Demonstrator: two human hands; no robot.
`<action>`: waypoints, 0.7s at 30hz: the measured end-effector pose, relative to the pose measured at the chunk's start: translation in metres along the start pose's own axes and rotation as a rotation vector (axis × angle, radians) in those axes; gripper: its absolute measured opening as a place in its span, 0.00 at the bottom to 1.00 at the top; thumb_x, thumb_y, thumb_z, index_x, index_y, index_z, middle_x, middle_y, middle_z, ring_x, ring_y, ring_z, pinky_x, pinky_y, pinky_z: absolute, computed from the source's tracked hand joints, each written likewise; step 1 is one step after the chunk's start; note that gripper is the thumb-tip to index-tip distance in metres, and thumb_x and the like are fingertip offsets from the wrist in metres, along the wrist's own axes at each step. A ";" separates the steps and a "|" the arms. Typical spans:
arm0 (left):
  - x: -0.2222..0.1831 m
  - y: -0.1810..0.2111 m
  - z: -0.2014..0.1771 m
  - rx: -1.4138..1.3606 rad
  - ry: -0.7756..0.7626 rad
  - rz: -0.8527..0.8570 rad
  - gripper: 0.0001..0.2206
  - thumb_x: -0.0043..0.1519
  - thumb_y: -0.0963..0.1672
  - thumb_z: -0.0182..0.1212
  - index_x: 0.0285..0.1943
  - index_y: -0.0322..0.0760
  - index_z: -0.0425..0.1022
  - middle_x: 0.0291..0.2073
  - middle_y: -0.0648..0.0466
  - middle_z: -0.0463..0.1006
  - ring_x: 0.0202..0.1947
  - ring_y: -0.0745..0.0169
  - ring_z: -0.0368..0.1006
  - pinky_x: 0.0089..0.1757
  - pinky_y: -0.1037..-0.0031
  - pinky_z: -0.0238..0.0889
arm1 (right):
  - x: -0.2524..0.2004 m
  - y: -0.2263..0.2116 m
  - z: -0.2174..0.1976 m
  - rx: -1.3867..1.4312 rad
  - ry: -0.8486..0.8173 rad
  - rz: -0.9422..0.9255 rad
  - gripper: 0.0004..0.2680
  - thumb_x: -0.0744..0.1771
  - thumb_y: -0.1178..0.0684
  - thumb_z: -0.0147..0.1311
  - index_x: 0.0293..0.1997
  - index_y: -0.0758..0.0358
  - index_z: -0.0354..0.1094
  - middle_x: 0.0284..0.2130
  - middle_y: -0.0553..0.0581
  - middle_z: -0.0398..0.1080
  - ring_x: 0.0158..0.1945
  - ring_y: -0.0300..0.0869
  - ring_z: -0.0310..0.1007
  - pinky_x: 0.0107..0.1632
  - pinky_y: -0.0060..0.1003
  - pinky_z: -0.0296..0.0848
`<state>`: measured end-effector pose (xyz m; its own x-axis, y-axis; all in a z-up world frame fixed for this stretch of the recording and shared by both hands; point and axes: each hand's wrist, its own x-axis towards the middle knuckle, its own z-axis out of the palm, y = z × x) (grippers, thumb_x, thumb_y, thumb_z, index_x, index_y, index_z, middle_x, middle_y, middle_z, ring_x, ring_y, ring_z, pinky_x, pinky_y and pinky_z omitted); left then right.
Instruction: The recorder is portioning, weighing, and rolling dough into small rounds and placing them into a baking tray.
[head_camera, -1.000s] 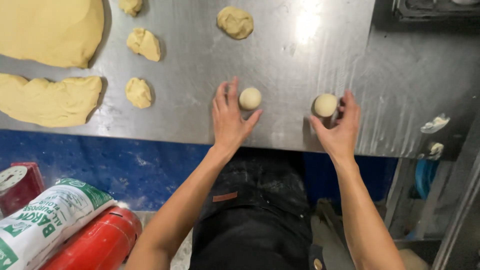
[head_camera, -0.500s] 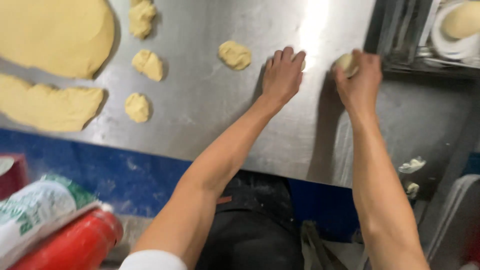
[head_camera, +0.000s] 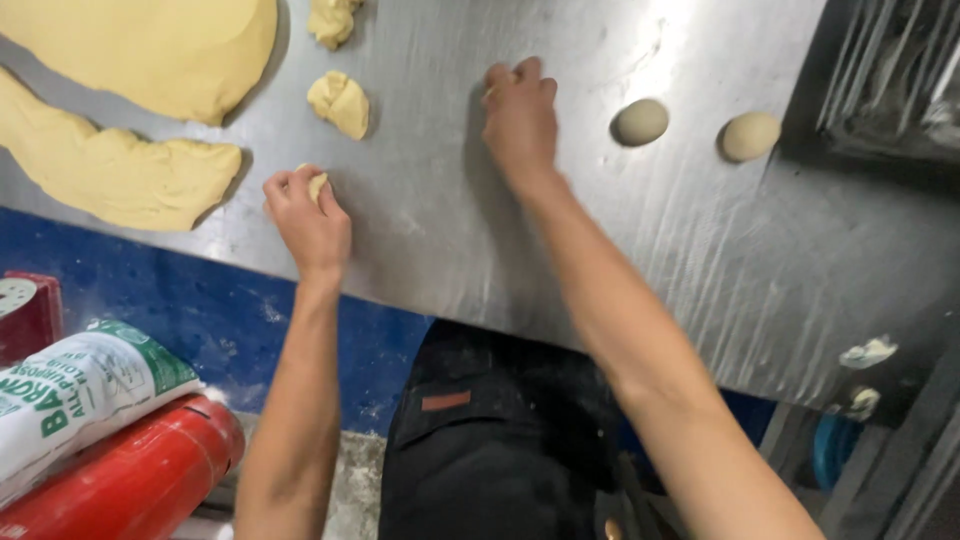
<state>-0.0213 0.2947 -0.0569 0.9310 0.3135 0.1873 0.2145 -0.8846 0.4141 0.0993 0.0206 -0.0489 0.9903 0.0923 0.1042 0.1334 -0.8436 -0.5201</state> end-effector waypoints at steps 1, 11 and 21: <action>0.001 0.002 -0.011 -0.142 -0.019 -0.012 0.11 0.64 0.39 0.61 0.56 0.35 0.76 0.55 0.39 0.70 0.57 0.37 0.67 0.57 0.52 0.62 | -0.013 -0.005 -0.016 0.223 0.017 0.001 0.11 0.66 0.56 0.61 0.53 0.59 0.69 0.51 0.63 0.66 0.49 0.57 0.69 0.47 0.47 0.72; -0.026 0.110 0.016 -0.190 -0.194 0.757 0.22 0.55 0.52 0.64 0.55 0.39 0.76 0.49 0.42 0.74 0.51 0.40 0.69 0.49 0.50 0.60 | -0.234 0.140 -0.131 -0.303 0.074 0.023 0.15 0.60 0.47 0.61 0.44 0.66 0.73 0.41 0.70 0.69 0.43 0.64 0.70 0.46 0.57 0.68; -0.089 0.112 0.062 -0.219 -0.306 0.872 0.09 0.65 0.49 0.65 0.52 0.50 0.79 0.54 0.49 0.75 0.56 0.49 0.70 0.56 0.51 0.61 | -0.244 0.128 -0.111 -0.121 -0.086 0.289 0.09 0.64 0.46 0.57 0.37 0.58 0.76 0.41 0.64 0.74 0.49 0.56 0.74 0.56 0.50 0.70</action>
